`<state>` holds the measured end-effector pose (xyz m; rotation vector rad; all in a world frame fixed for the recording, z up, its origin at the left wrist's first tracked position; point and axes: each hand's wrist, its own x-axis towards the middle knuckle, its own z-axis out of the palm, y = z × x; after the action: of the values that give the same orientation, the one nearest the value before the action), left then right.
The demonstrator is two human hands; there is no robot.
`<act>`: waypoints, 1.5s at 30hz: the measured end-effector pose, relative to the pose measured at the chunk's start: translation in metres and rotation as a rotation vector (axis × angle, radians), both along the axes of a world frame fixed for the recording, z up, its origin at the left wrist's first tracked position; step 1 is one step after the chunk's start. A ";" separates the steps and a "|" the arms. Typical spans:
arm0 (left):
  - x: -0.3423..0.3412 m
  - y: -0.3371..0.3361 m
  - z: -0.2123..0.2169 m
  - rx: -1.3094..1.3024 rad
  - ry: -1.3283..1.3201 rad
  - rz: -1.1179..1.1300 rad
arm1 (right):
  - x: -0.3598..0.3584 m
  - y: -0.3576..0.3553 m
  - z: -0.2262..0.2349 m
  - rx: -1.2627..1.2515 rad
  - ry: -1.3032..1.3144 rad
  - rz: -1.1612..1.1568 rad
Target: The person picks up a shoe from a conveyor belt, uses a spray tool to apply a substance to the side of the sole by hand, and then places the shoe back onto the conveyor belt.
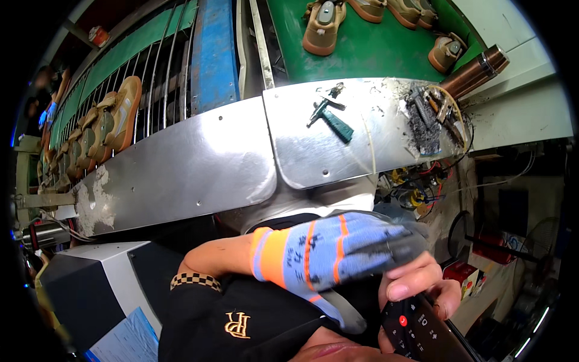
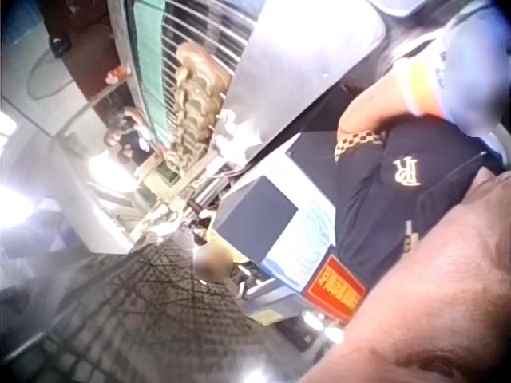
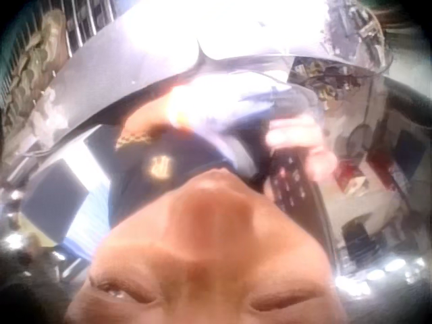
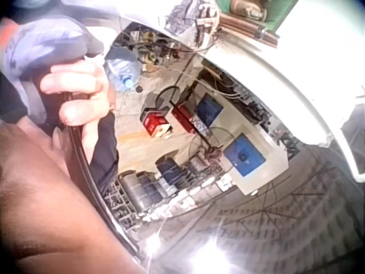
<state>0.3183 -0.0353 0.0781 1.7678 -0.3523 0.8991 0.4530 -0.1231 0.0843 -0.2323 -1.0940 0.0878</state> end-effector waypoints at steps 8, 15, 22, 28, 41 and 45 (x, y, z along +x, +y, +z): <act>-0.032 -0.018 0.023 -0.008 -0.146 0.008 | -0.063 0.020 0.029 0.095 0.022 0.192; -0.040 -0.011 0.014 -0.130 -0.215 -0.152 | -0.087 0.065 0.075 0.472 0.029 0.545; -0.048 -0.002 0.016 -0.221 -0.233 -0.251 | -0.079 0.105 0.101 0.044 -0.573 0.759; -0.051 -0.005 0.014 -0.302 -0.344 -0.291 | -0.148 0.073 0.091 0.171 -0.255 0.370; -0.057 0.007 0.015 -0.348 -0.464 -0.214 | -0.088 0.069 0.136 0.008 -0.348 0.506; -0.061 0.009 0.013 -0.358 -0.444 -0.196 | -0.063 0.057 0.153 -0.027 -0.359 0.505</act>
<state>0.2571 -0.0261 0.0915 1.1781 -0.5987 1.1312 0.3895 -0.0661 0.2369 0.0112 -1.4921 0.5283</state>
